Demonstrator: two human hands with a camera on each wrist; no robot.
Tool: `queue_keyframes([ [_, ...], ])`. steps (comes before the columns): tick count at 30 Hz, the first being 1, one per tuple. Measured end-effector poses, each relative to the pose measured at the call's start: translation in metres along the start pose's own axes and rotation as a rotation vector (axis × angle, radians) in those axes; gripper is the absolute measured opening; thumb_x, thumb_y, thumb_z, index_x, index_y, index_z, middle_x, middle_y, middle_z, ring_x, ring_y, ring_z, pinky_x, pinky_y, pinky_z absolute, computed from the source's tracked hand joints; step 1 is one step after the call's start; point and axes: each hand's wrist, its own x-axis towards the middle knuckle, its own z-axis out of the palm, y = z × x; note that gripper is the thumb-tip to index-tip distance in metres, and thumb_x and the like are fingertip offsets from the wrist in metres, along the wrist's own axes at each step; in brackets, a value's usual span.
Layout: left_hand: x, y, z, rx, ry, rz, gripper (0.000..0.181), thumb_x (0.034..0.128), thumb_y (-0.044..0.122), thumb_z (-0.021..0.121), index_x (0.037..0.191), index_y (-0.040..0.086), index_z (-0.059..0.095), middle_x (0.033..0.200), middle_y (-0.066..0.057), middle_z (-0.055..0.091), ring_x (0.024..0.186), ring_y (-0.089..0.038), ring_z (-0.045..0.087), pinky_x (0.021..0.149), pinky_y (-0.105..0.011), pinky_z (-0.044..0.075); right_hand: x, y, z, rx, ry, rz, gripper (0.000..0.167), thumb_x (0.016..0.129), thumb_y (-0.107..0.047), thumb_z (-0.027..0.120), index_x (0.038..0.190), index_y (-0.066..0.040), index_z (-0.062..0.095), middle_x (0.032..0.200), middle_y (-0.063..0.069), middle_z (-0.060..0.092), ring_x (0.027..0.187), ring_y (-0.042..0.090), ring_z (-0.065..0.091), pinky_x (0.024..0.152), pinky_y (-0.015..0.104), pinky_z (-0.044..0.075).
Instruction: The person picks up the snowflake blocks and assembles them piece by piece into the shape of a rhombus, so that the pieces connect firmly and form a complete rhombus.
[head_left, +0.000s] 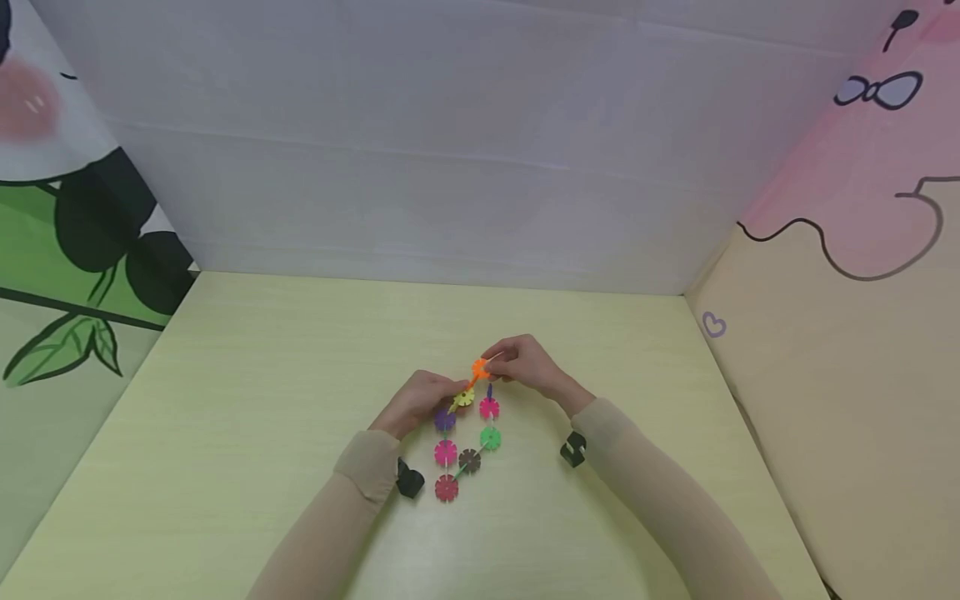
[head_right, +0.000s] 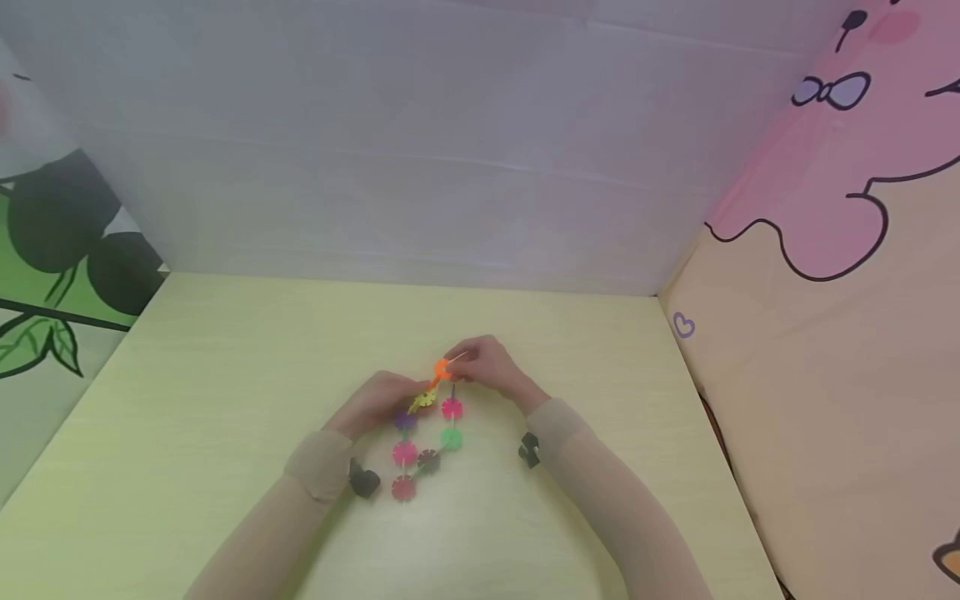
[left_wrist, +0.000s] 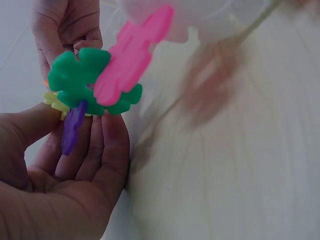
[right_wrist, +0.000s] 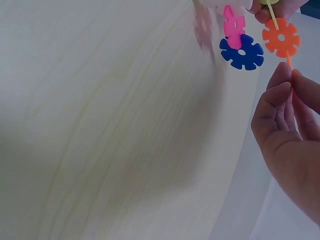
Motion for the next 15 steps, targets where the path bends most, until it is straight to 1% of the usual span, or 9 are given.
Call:
queue_keyframes([
  [5, 0.0007, -0.0025, 0.0, 0.0, 0.004, 0.009, 0.034, 0.085, 0.034, 0.073, 0.076, 0.001, 0.075, 0.065, -0.004, 0.051, 0.065, -0.016, 0.041, 0.063, -0.029, 0.034, 0.0014, 0.0006, 0.0019, -0.007, 0.017, 0.019, 0.017, 0.088, -0.007, 0.069, 0.104, -0.002, 0.07, 0.088, 0.009, 0.07, 0.081, 0.03, 0.068, 0.073, 0.04, 0.053],
  [8, 0.0014, -0.0035, 0.0004, 0.006, 0.012, 0.006, 0.033, 0.0849, 0.035, 0.073, 0.077, 0.002, 0.075, 0.067, -0.003, 0.053, 0.066, -0.015, 0.041, 0.063, -0.029, 0.034, 0.0009, -0.0004, 0.0029, -0.014, 0.025, 0.028, 0.016, 0.088, -0.007, 0.069, 0.103, -0.002, 0.07, 0.087, 0.008, 0.07, 0.08, 0.03, 0.068, 0.073, 0.039, 0.054],
  [15, 0.0024, -0.003, 0.0009, 0.015, 0.016, 0.006, 0.032, 0.0859, 0.033, 0.072, 0.076, 0.003, 0.075, 0.062, -0.001, 0.047, 0.06, -0.014, 0.039, 0.058, -0.028, 0.032, -0.0029, -0.0056, 0.0017, -0.023, 0.024, 0.026, 0.016, 0.087, -0.006, 0.07, 0.101, -0.001, 0.07, 0.085, 0.008, 0.07, 0.08, 0.031, 0.067, 0.074, 0.041, 0.053],
])
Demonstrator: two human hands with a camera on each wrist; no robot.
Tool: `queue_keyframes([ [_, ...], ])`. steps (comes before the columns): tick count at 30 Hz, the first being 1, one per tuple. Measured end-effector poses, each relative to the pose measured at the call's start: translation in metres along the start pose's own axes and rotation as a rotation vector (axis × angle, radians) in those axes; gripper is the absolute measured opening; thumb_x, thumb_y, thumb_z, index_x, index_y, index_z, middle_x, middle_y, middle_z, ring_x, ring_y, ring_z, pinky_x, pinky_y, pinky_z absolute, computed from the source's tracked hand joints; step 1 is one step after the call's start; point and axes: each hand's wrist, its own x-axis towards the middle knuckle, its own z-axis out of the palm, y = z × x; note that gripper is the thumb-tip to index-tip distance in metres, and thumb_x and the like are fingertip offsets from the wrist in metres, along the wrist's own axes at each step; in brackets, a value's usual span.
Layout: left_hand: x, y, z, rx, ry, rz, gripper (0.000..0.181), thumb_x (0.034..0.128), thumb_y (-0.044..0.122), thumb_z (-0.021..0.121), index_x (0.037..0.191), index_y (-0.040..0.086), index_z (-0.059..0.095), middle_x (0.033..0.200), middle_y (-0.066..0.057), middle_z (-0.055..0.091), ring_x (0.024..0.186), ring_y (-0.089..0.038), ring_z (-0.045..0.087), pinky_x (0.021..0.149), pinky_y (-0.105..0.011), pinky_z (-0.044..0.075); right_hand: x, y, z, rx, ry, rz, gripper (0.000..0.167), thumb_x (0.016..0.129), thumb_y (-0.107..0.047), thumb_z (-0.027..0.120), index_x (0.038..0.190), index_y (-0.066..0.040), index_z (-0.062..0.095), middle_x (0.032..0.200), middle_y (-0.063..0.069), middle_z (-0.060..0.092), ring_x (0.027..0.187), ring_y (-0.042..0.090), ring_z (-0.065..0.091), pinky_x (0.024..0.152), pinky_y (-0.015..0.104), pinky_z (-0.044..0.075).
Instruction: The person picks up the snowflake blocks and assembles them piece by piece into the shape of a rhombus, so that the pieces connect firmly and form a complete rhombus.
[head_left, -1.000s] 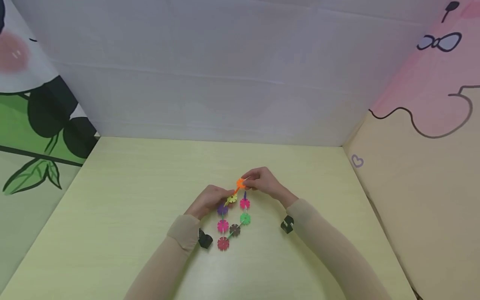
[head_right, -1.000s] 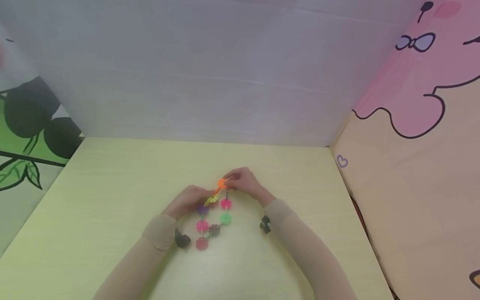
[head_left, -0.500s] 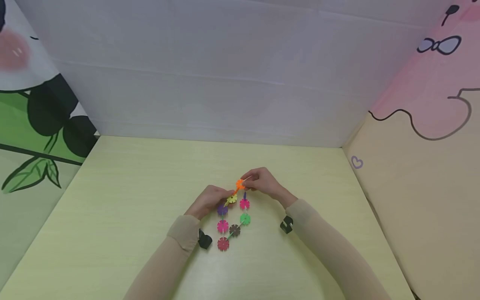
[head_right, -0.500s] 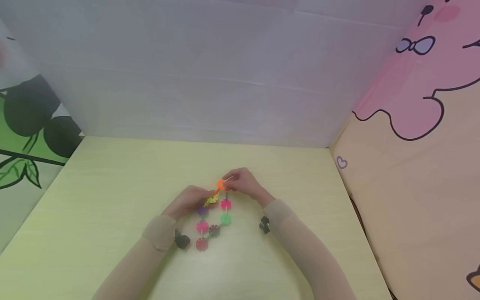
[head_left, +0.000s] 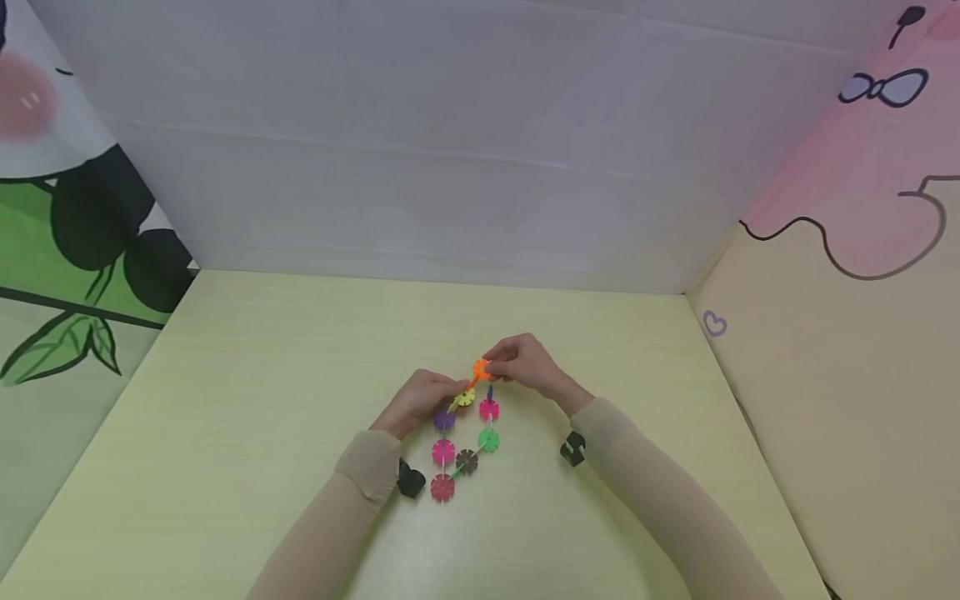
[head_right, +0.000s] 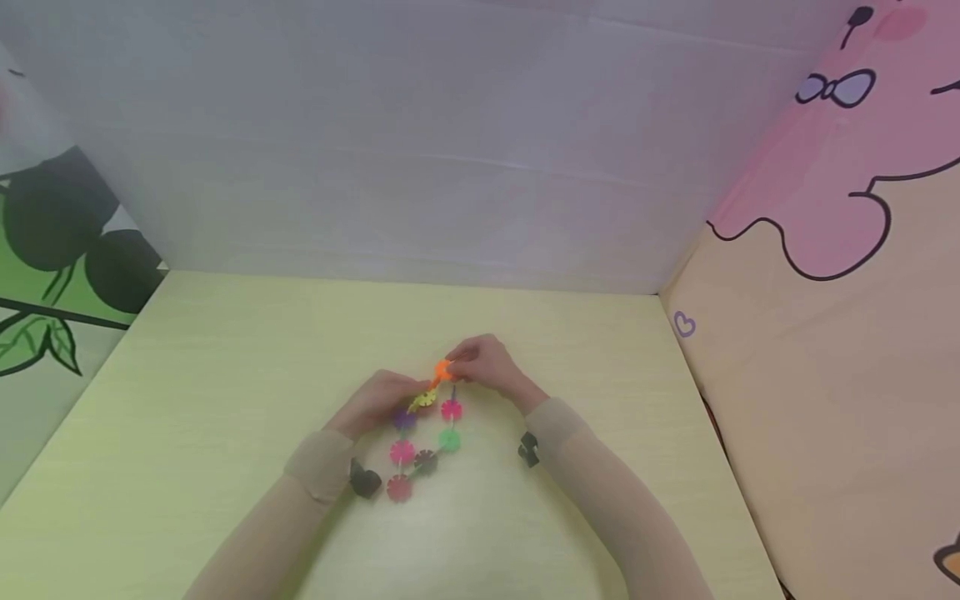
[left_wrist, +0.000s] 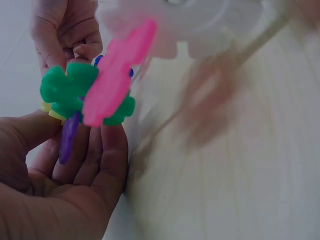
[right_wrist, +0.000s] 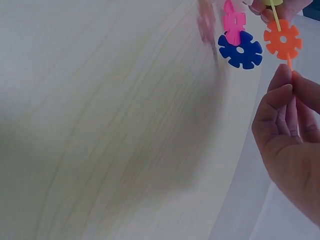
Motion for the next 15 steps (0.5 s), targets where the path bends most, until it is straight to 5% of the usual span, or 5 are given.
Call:
queue_keyframes([
  [15, 0.0027, -0.0021, 0.0047, 0.037, 0.049, -0.031, 0.031, 0.085, 0.035, 0.072, 0.073, 0.006, 0.074, 0.062, -0.002, 0.047, 0.058, -0.014, 0.038, 0.056, -0.027, 0.029, 0.0034, -0.0047, -0.0019, 0.038, -0.058, 0.004, 0.017, 0.087, -0.002, 0.069, 0.101, 0.007, 0.067, 0.09, 0.017, 0.069, 0.083, 0.036, 0.066, 0.077, 0.046, 0.052],
])
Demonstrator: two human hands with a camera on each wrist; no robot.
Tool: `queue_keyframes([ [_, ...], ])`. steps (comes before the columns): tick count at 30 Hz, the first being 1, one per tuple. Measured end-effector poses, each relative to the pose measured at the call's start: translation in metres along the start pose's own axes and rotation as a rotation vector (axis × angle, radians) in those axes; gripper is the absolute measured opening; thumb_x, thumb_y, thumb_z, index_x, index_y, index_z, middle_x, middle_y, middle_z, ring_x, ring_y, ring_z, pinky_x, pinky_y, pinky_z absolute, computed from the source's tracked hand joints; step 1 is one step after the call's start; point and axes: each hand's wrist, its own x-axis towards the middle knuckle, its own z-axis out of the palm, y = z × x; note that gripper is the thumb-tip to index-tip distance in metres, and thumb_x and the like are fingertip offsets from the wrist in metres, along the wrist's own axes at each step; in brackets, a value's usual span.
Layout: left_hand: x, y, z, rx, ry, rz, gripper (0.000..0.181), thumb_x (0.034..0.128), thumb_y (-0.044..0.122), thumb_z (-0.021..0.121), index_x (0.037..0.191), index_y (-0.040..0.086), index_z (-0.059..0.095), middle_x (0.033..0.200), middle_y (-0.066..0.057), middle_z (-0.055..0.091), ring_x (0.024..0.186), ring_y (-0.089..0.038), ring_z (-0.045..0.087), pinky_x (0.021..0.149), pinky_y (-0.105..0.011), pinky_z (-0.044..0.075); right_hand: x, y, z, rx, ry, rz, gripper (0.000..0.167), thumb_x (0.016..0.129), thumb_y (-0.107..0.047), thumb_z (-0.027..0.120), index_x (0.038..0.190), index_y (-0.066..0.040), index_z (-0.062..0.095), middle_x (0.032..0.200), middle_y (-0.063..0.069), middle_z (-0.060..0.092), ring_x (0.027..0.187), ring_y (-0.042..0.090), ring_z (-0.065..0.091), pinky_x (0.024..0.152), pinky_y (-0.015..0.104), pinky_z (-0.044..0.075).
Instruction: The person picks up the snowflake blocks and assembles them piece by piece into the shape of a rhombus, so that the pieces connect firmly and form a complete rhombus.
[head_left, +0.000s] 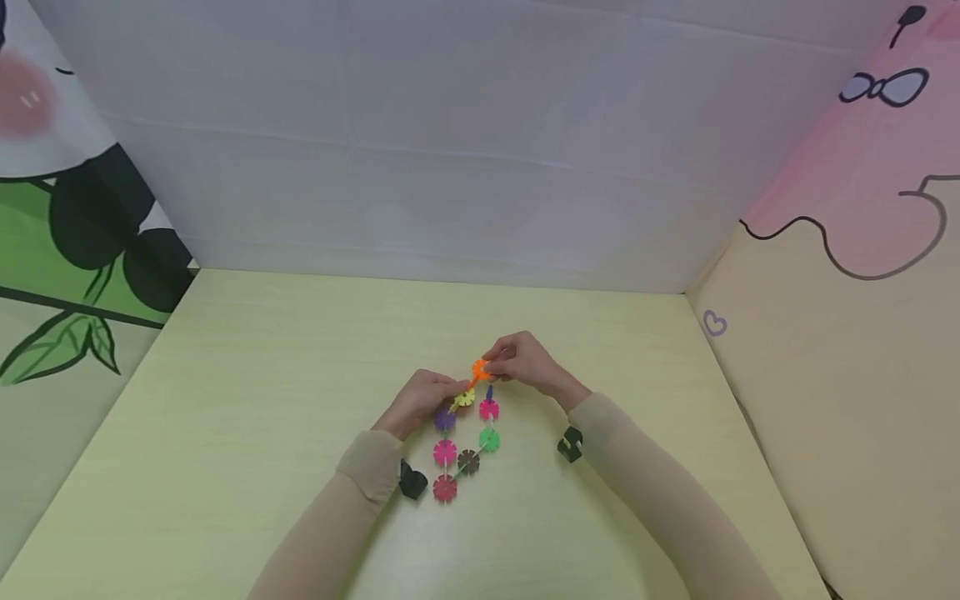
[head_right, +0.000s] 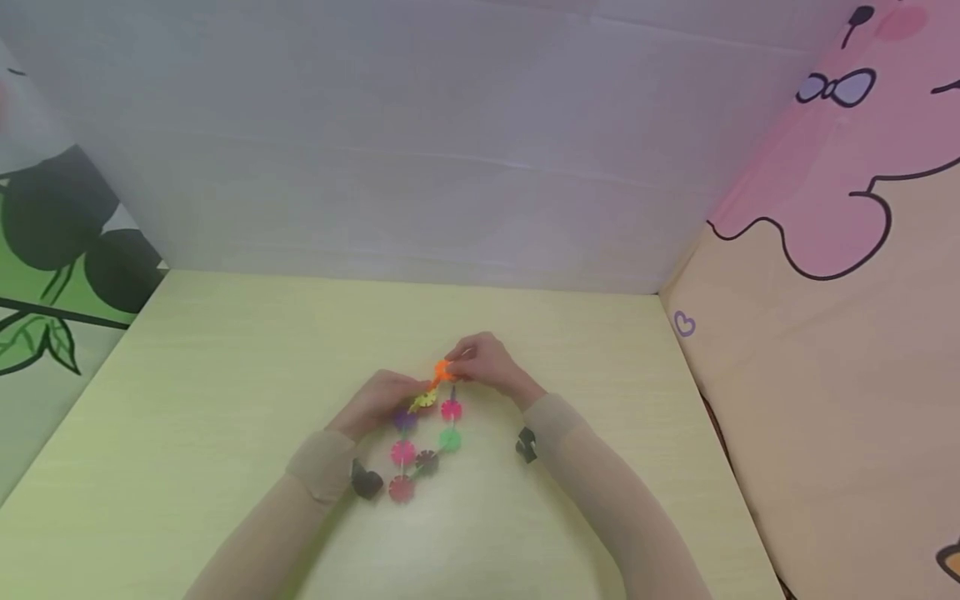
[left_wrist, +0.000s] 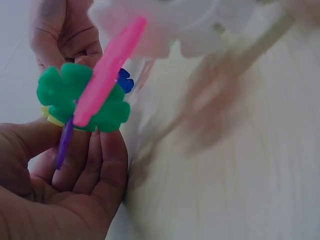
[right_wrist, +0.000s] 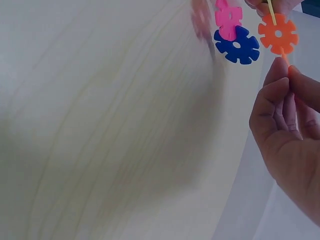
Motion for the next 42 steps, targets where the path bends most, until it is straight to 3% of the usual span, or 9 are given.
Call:
queue_keyframes([
  [12, 0.005, -0.004, 0.001, -0.005, 0.006, -0.01, 0.031, 0.0837, 0.035, 0.074, 0.072, 0.007, 0.073, 0.062, -0.001, 0.048, 0.057, -0.013, 0.039, 0.054, -0.027, 0.031, 0.0, 0.001, 0.001, 0.0, -0.013, -0.007, 0.013, 0.088, -0.001, 0.067, 0.1, 0.005, 0.068, 0.086, 0.013, 0.07, 0.078, 0.032, 0.067, 0.072, 0.04, 0.054],
  [20, 0.005, -0.006, -0.002, 0.018, -0.011, 0.009, 0.033, 0.0848, 0.037, 0.072, 0.072, 0.006, 0.072, 0.067, -0.003, 0.054, 0.063, -0.015, 0.045, 0.061, -0.029, 0.037, -0.01, -0.018, 0.0, 0.003, -0.058, -0.008, 0.023, 0.091, 0.001, 0.062, 0.111, 0.012, 0.063, 0.096, 0.025, 0.067, 0.09, 0.045, 0.062, 0.082, 0.052, 0.048],
  [26, 0.002, -0.003, -0.003, 0.015, -0.022, 0.036, 0.032, 0.0864, 0.035, 0.071, 0.073, 0.006, 0.071, 0.068, -0.005, 0.056, 0.063, -0.015, 0.045, 0.061, -0.029, 0.038, -0.004, -0.007, 0.0, 0.003, -0.038, -0.007, 0.023, 0.091, -0.002, 0.063, 0.111, 0.009, 0.064, 0.097, 0.022, 0.068, 0.089, 0.04, 0.064, 0.081, 0.049, 0.049],
  [34, 0.003, 0.001, -0.002, -0.052, -0.063, 0.025, 0.03, 0.087, 0.033, 0.07, 0.081, 0.004, 0.073, 0.072, -0.005, 0.06, 0.065, -0.016, 0.052, 0.067, -0.03, 0.046, 0.002, 0.001, 0.001, -0.052, -0.008, -0.002, 0.018, 0.091, -0.005, 0.064, 0.107, 0.0, 0.07, 0.09, 0.009, 0.07, 0.083, 0.031, 0.067, 0.076, 0.04, 0.053],
  [42, 0.005, -0.001, -0.002, -0.133, -0.095, 0.022, 0.031, 0.088, 0.033, 0.07, 0.09, 0.003, 0.074, 0.083, -0.008, 0.068, 0.068, -0.017, 0.059, 0.069, -0.032, 0.051, 0.006, 0.004, 0.005, -0.077, -0.018, -0.001, 0.017, 0.092, -0.007, 0.064, 0.107, -0.002, 0.071, 0.089, 0.007, 0.07, 0.082, 0.028, 0.067, 0.074, 0.037, 0.053],
])
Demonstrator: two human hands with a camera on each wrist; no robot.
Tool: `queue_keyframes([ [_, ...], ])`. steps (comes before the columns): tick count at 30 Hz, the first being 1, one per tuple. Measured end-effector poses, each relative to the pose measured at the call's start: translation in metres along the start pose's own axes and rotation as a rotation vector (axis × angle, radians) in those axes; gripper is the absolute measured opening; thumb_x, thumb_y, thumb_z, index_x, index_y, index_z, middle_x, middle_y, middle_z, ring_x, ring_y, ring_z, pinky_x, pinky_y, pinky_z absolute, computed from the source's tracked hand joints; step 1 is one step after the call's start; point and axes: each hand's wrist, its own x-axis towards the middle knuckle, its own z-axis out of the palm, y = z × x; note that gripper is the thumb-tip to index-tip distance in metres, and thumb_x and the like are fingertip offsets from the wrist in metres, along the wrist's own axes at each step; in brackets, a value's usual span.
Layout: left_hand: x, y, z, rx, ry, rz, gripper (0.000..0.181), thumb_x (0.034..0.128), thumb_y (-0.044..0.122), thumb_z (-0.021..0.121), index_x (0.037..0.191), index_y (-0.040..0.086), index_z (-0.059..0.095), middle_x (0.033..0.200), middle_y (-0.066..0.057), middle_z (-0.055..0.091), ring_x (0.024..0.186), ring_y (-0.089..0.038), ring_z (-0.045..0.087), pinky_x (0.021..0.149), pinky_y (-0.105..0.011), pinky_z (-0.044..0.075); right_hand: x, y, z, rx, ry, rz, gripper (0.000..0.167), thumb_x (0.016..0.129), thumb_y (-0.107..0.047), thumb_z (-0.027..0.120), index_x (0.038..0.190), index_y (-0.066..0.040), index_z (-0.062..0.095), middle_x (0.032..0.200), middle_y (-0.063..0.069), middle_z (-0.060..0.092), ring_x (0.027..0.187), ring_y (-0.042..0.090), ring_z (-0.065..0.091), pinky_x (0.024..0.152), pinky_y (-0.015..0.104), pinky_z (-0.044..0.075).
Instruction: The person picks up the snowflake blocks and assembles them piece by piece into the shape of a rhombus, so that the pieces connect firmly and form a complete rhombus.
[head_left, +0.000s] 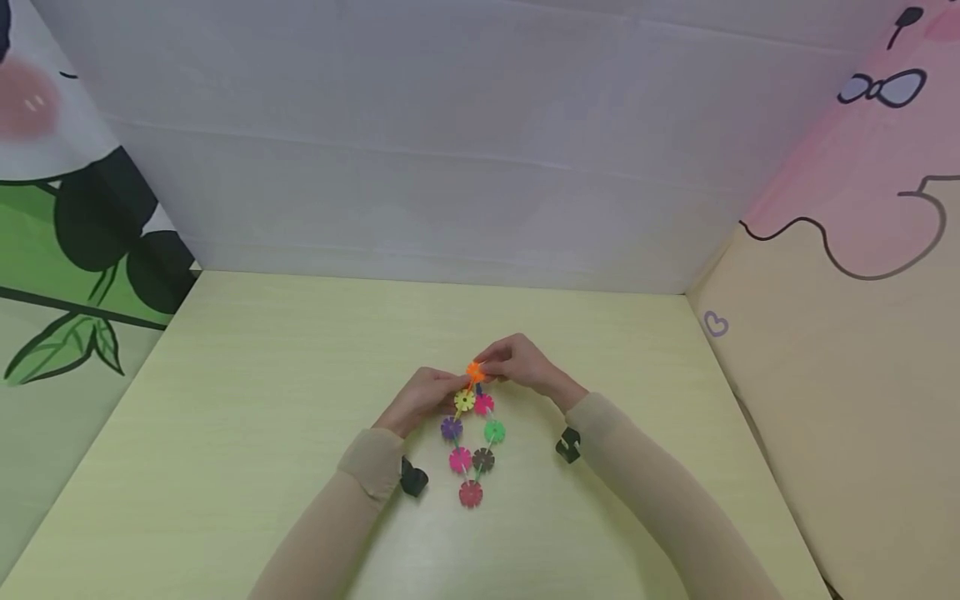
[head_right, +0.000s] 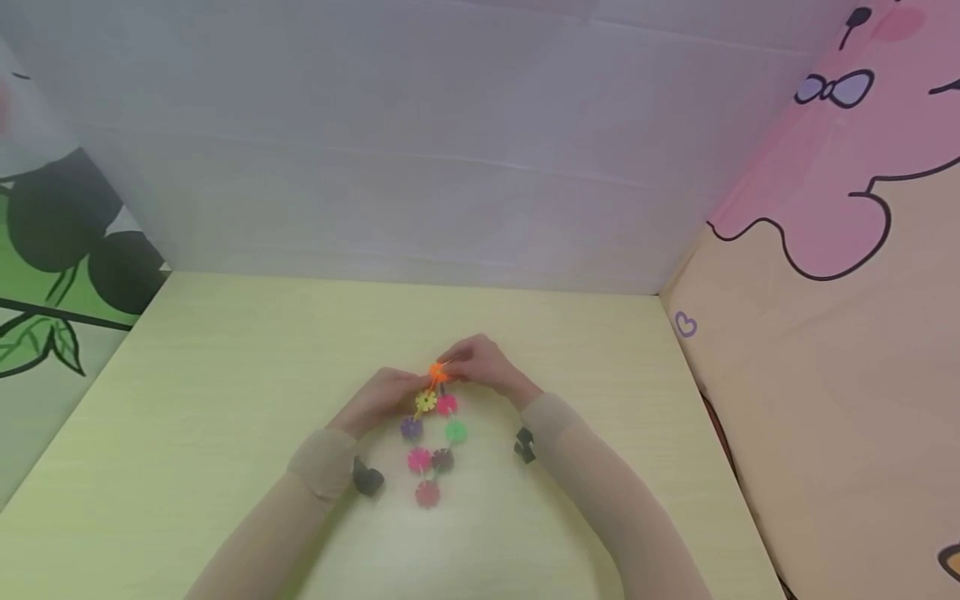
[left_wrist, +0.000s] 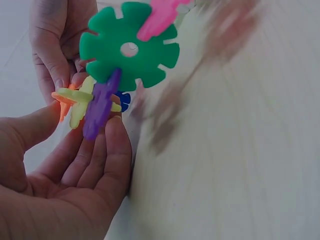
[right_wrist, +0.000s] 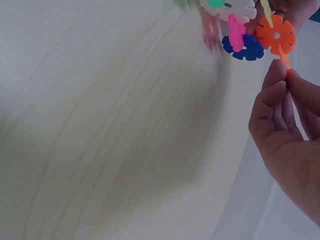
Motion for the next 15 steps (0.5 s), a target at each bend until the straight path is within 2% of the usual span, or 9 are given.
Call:
queue_keyframes([
  [5, 0.001, 0.0013, -0.0001, -0.007, 0.013, 0.012, 0.032, 0.0886, 0.033, 0.069, 0.095, 0.002, 0.074, 0.087, -0.009, 0.069, 0.074, -0.018, 0.063, 0.074, -0.035, 0.051, 0.0023, -0.0006, 0.0021, -0.012, -0.003, 0.001, 0.017, 0.091, -0.008, 0.065, 0.107, -0.003, 0.071, 0.09, 0.006, 0.07, 0.08, 0.026, 0.067, 0.073, 0.035, 0.053],
  [15, 0.0044, 0.0024, -0.0009, -0.015, 0.04, 0.023, 0.027, 0.0899, 0.027, 0.068, 0.099, 0.003, 0.074, 0.09, -0.008, 0.069, 0.077, -0.016, 0.062, 0.071, -0.031, 0.051, 0.0001, 0.0, 0.005, -0.054, -0.001, -0.023, 0.02, 0.094, -0.013, 0.062, 0.11, -0.005, 0.071, 0.09, 0.004, 0.07, 0.082, 0.025, 0.066, 0.072, 0.034, 0.052],
])
